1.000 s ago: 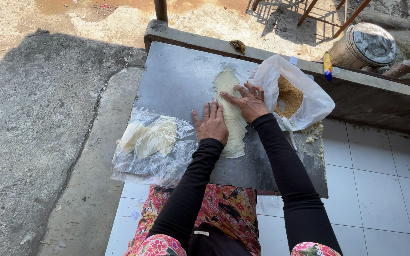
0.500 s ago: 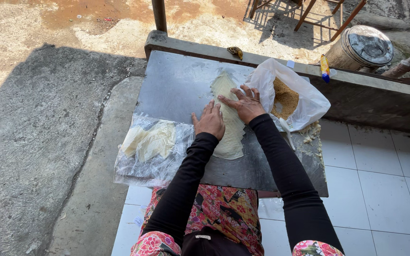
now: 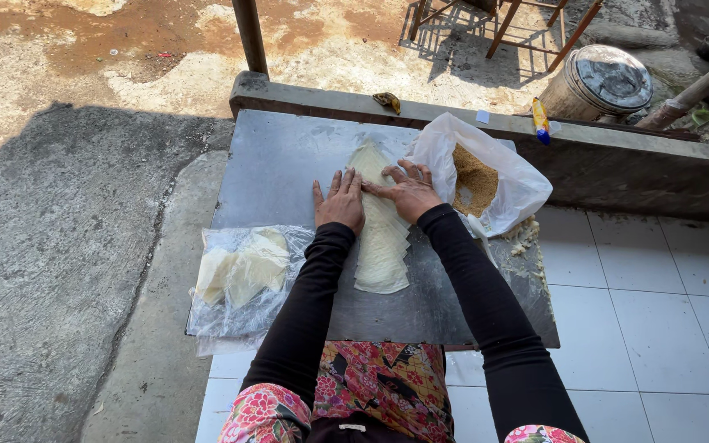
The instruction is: The person separates pastry sheets on a metal table, places a spoonful of filling onto one sheet, and folds the sheet into a triangular pastry.
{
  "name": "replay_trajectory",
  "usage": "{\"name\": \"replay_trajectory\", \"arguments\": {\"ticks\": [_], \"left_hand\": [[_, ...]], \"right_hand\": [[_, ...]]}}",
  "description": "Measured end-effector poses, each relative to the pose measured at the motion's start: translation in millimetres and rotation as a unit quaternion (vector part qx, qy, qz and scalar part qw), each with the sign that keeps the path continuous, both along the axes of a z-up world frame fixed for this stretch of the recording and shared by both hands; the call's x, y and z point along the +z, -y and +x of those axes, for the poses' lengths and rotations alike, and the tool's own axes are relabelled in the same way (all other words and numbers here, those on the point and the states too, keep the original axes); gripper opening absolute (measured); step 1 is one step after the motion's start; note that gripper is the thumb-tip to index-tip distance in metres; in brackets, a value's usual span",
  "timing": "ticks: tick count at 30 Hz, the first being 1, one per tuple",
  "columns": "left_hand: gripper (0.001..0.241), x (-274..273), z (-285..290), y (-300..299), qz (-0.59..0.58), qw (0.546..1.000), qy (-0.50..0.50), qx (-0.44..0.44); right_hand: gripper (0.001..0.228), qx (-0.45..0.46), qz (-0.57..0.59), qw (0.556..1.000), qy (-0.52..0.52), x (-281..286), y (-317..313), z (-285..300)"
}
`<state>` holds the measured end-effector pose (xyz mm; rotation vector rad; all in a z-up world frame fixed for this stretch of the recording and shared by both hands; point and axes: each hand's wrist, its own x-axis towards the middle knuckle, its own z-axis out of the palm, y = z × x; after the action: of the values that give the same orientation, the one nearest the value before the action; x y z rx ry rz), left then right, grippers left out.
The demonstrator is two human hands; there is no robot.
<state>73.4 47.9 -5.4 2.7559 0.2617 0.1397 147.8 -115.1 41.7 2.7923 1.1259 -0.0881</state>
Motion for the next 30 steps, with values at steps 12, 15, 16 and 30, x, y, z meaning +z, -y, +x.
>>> {"name": "replay_trajectory", "arguments": {"ticks": [12, 15, 16, 30], "left_hand": [[0.059, 4.8, -0.9, 3.5, 0.008, 1.000, -0.010, 0.005], [0.060, 4.6, -0.8, 2.7, 0.008, 1.000, -0.012, 0.003], [0.059, 4.3, -0.3, 2.7, 0.008, 1.000, -0.013, 0.004], [0.059, 1.7, -1.4, 5.1, 0.006, 1.000, 0.000, 0.003]], "right_hand": [[0.070, -0.002, 0.013, 0.998, 0.056, -13.4, -4.8, 9.3], [0.065, 0.009, 0.030, 0.996, 0.087, -13.0, -6.6, 13.3], [0.064, 0.014, 0.040, 0.994, 0.097, -13.4, -7.4, 15.6], [0.059, 0.029, 0.217, 0.955, 0.200, 23.7, 23.2, -38.4]]}}
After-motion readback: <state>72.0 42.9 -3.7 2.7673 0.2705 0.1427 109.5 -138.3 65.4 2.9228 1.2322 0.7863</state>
